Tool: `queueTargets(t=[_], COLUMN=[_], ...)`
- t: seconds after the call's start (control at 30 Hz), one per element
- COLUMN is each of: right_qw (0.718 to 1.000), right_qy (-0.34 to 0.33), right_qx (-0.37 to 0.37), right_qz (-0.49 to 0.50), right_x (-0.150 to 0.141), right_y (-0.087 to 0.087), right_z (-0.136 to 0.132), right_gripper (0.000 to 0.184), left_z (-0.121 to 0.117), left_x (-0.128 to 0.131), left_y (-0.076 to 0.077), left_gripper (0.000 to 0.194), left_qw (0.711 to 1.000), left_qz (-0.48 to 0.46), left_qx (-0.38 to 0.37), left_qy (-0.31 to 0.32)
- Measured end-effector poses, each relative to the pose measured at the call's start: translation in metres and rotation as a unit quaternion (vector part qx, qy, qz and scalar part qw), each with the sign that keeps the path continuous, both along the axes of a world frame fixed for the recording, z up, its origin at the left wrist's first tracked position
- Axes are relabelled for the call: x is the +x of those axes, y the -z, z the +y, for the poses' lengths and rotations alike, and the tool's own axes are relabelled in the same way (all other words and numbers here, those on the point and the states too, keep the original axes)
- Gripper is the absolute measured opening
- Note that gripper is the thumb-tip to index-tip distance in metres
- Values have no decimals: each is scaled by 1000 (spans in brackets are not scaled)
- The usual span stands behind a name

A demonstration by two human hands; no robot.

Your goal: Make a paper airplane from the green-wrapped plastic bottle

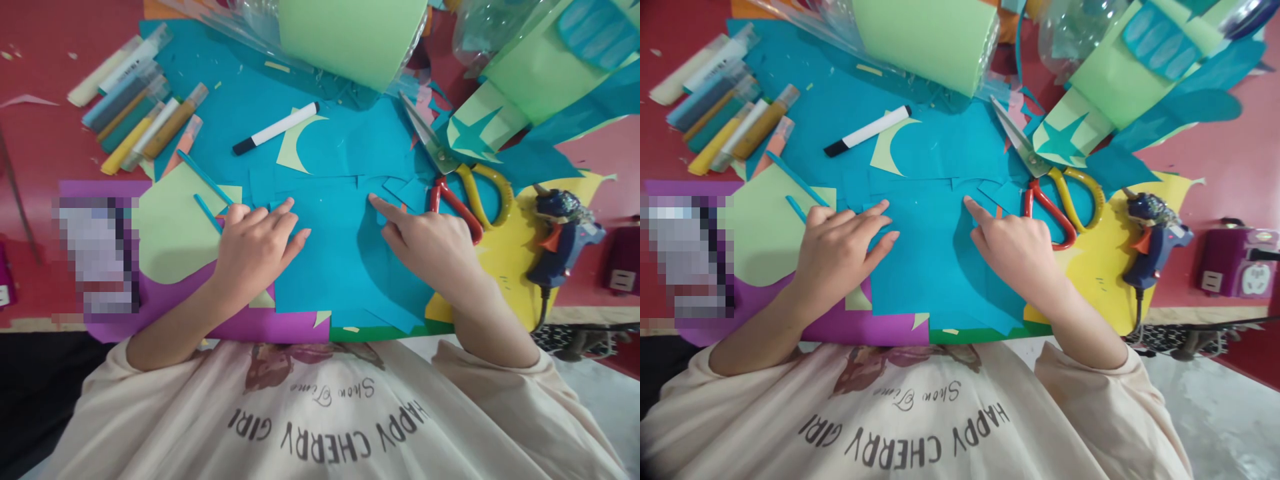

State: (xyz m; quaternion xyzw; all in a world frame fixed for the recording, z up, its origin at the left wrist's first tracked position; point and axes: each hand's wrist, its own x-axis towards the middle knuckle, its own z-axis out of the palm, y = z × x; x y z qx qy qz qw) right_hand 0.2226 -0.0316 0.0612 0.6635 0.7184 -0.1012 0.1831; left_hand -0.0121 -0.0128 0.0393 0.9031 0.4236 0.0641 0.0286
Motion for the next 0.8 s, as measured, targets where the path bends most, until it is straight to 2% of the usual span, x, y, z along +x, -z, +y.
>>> queueTargets(t=[0.23,0.47,0.8], right_qw=[999,998,999], right_qy=[32,31,29], right_qx=[-35,-45,-22], right_qz=[-13,-24,4], right_x=[12,13,14], right_y=[-8,-12,-7], right_z=[5,5,5], right_gripper=[52,52,53], left_z=[4,6,4], left_x=[-5,-6,-10], left_y=[-7,-10,-9], left_gripper=[34,40,36], left_qw=[1000,997,991], left_qz=[2,-25,-61], left_qx=[3,-36,-44], left_qy=[-27,-69,-109])
